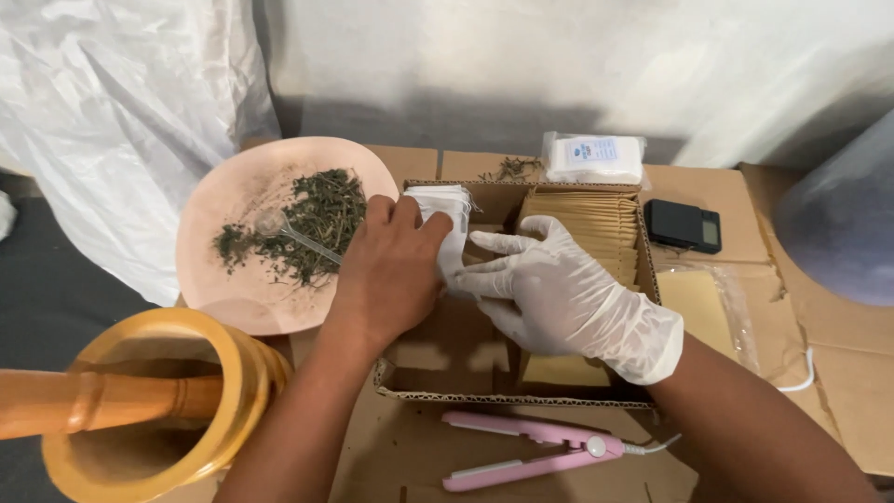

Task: Sealing tea bags using a mini heat sealer and placing them into individual paper envelopes.

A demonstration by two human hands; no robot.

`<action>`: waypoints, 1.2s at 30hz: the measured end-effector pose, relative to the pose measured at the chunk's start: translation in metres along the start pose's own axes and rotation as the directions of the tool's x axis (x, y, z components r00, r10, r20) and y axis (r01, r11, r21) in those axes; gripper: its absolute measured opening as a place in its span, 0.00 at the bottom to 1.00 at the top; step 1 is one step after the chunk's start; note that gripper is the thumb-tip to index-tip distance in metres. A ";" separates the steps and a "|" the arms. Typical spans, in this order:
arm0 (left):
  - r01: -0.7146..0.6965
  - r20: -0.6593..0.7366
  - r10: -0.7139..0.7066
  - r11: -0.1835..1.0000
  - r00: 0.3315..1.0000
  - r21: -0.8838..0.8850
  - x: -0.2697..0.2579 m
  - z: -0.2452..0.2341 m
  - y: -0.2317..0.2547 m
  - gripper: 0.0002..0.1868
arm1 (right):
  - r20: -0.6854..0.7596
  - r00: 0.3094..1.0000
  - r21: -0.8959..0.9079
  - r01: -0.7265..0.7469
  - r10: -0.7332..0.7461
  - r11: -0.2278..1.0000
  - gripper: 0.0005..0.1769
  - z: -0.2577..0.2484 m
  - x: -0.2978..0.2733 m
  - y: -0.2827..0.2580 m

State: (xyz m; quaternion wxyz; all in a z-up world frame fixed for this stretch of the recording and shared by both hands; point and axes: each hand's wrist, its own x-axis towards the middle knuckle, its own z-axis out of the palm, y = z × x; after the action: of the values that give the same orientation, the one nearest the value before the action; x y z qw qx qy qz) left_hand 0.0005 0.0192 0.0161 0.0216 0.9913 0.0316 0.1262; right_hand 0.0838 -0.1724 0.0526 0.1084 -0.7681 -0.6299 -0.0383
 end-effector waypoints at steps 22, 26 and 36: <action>0.259 0.111 -0.236 0.813 0.965 -0.522 0.000 -0.080 0.023 0.16 | -0.001 0.992 0.267 -0.119 0.124 0.956 0.11 -0.021 -0.002 0.016; 0.178 0.047 -0.207 0.680 0.977 -0.711 -0.010 -0.086 0.036 0.14 | -0.141 0.987 0.395 -0.020 0.082 0.918 0.09 -0.035 -0.010 0.013; 0.043 -0.014 -0.195 0.284 0.981 -0.958 -0.011 -0.077 0.064 0.19 | -0.324 0.933 0.506 0.030 0.158 0.862 0.19 -0.044 -0.047 0.002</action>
State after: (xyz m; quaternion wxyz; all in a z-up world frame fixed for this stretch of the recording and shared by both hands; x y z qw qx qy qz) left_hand -0.0262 -0.0428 0.0906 0.6131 0.7685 0.0253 0.1815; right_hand 0.0795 -0.2277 0.0862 0.4174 -0.7143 -0.5616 -0.0069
